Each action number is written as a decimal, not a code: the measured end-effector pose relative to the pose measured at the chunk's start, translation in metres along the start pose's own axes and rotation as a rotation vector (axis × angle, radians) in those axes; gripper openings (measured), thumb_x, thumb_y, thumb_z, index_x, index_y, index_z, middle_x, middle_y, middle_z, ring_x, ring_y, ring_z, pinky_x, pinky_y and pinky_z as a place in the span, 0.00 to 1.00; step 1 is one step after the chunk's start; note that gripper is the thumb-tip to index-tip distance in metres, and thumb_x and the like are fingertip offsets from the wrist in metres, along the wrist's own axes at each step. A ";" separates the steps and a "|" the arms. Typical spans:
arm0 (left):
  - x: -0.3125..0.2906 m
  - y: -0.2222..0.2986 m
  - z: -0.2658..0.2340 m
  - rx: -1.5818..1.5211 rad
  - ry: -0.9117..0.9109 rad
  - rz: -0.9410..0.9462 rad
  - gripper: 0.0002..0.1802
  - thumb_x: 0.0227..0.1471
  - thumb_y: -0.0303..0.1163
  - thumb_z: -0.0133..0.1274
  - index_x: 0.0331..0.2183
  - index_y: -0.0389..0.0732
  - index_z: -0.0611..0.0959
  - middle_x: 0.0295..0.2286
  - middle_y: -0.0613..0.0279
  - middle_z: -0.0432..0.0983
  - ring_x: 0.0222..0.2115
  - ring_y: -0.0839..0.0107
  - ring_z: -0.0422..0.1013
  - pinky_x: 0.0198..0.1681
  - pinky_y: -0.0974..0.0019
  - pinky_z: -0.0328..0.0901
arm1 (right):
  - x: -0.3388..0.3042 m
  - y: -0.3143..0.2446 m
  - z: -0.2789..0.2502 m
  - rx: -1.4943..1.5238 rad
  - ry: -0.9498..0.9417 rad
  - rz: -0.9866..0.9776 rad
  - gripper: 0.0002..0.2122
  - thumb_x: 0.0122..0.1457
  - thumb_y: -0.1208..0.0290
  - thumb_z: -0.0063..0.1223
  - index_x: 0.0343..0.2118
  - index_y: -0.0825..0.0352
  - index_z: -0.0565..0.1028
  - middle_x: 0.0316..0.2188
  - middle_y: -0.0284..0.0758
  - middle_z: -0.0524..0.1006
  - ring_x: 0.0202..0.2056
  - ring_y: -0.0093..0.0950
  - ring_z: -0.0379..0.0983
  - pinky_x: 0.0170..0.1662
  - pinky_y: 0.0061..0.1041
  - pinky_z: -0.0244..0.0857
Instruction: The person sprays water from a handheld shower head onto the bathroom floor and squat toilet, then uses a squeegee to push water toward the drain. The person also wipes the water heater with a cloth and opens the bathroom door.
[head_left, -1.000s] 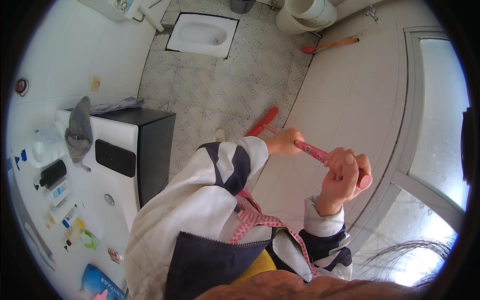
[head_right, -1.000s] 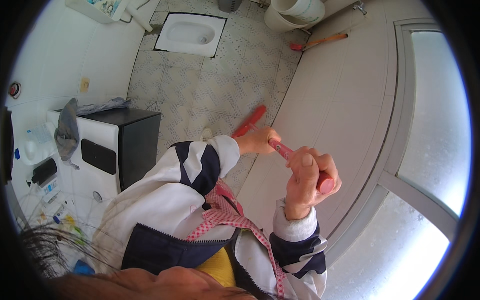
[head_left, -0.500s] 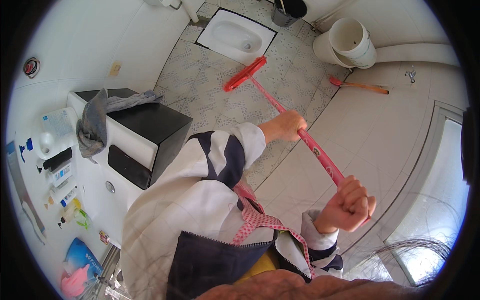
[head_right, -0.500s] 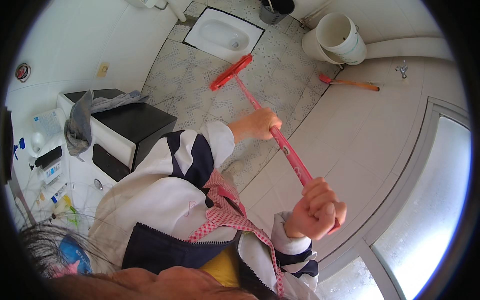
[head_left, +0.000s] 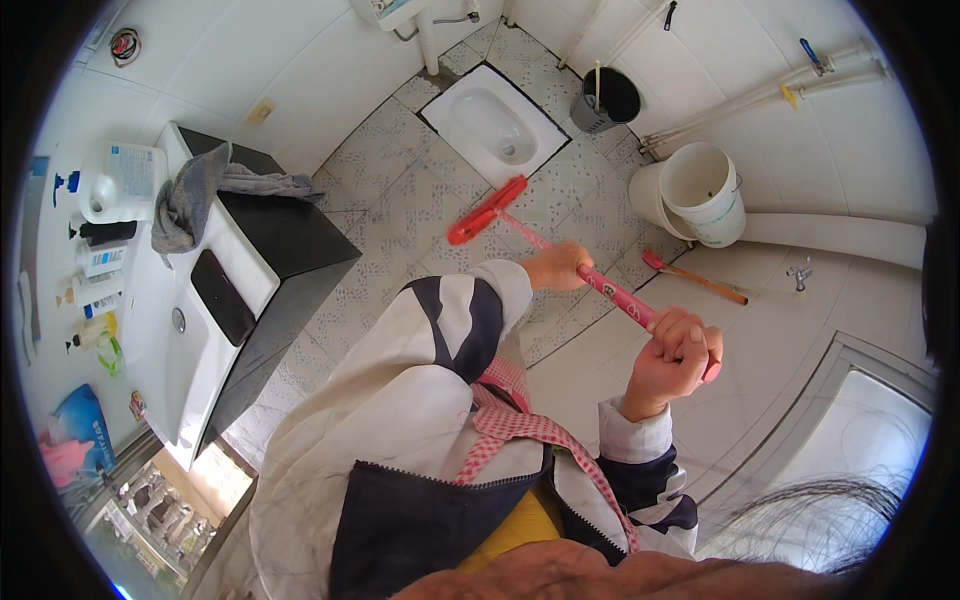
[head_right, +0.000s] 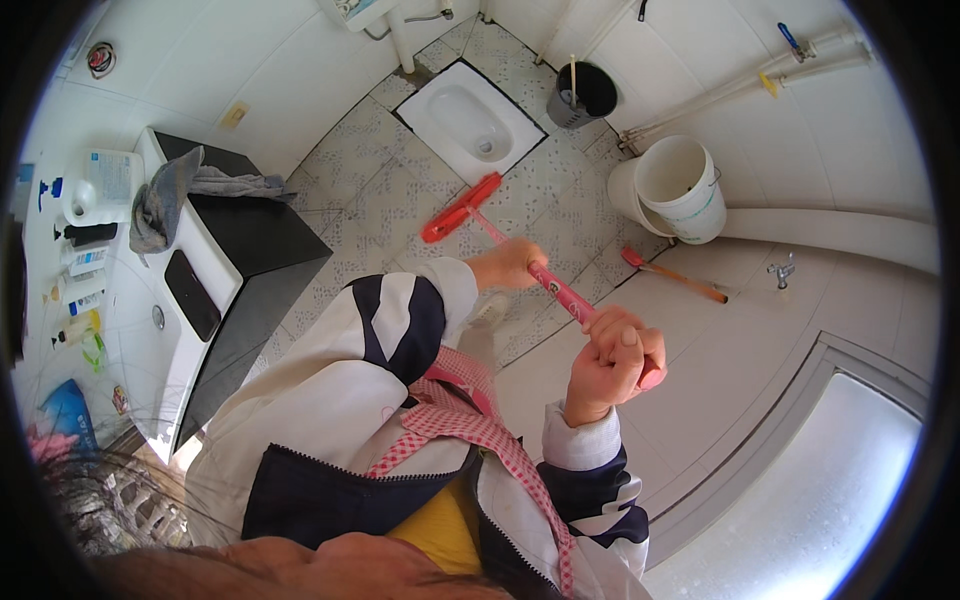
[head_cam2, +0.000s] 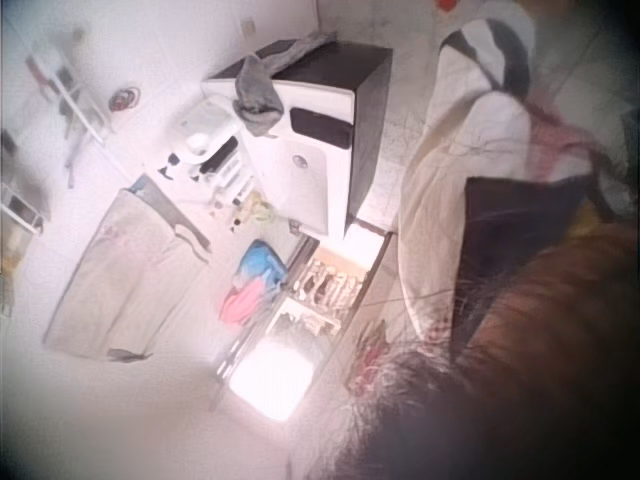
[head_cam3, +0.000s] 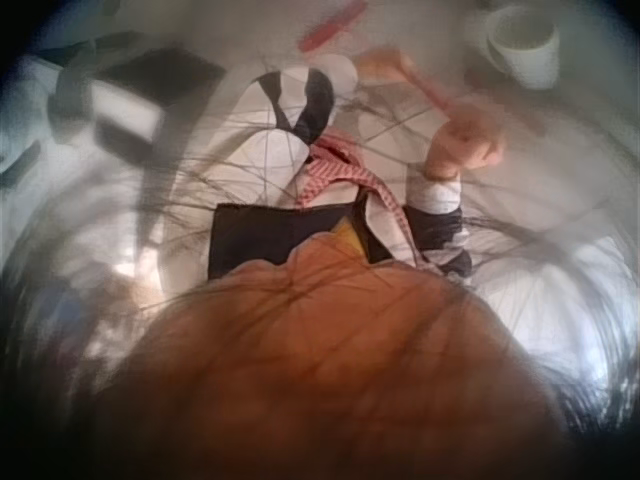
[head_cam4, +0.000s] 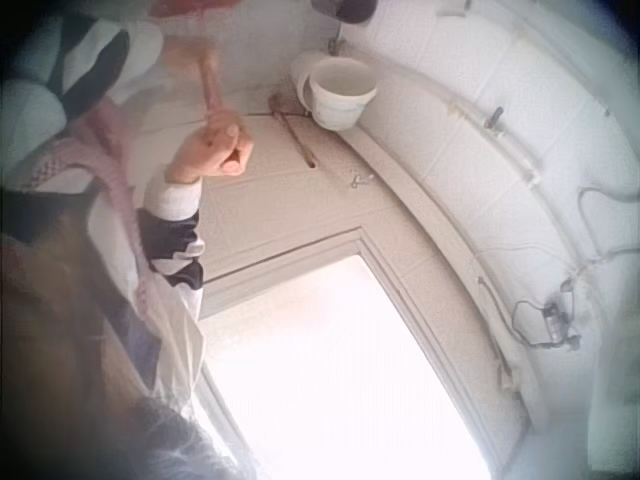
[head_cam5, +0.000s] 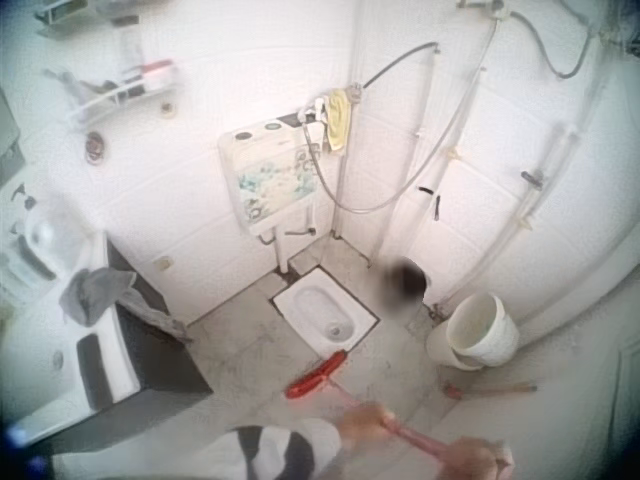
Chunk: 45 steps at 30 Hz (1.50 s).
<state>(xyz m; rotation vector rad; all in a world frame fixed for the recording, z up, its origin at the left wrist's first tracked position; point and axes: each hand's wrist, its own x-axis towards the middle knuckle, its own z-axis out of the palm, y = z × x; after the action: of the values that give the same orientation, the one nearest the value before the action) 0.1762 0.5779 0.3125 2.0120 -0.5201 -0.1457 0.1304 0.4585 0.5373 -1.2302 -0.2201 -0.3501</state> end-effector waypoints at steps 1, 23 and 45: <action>0.005 0.001 -0.002 0.028 0.042 -0.021 0.11 0.32 0.31 0.53 0.10 0.37 0.71 0.13 0.46 0.67 0.18 0.45 0.66 0.20 0.52 0.59 | 0.004 0.000 -0.008 0.009 -0.053 0.011 0.12 0.53 0.79 0.39 0.15 0.63 0.56 0.08 0.29 0.56 0.11 0.21 0.48 0.20 0.29 0.57; -0.089 -0.051 0.010 0.225 0.918 -0.630 0.10 0.37 0.26 0.53 0.13 0.40 0.68 0.14 0.55 0.67 0.19 0.53 0.66 0.22 0.55 0.59 | 0.087 0.110 0.029 0.202 -0.808 0.741 0.11 0.52 0.86 0.43 0.14 0.71 0.62 0.14 0.34 0.65 0.21 0.25 0.63 0.27 0.27 0.60; -0.099 -0.137 -0.160 0.333 0.616 -0.747 0.04 0.35 0.27 0.53 0.16 0.43 0.74 0.17 0.59 0.72 0.25 0.57 0.70 0.33 0.56 0.61 | 0.129 0.200 0.151 0.201 -0.764 0.737 0.11 0.56 0.79 0.40 0.16 0.66 0.61 0.14 0.31 0.63 0.22 0.27 0.63 0.41 0.40 0.63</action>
<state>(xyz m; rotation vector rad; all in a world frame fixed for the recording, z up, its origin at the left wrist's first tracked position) 0.1783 0.8044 0.2597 2.3377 0.6461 0.1216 0.3283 0.6412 0.4554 -1.1113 -0.4186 0.7796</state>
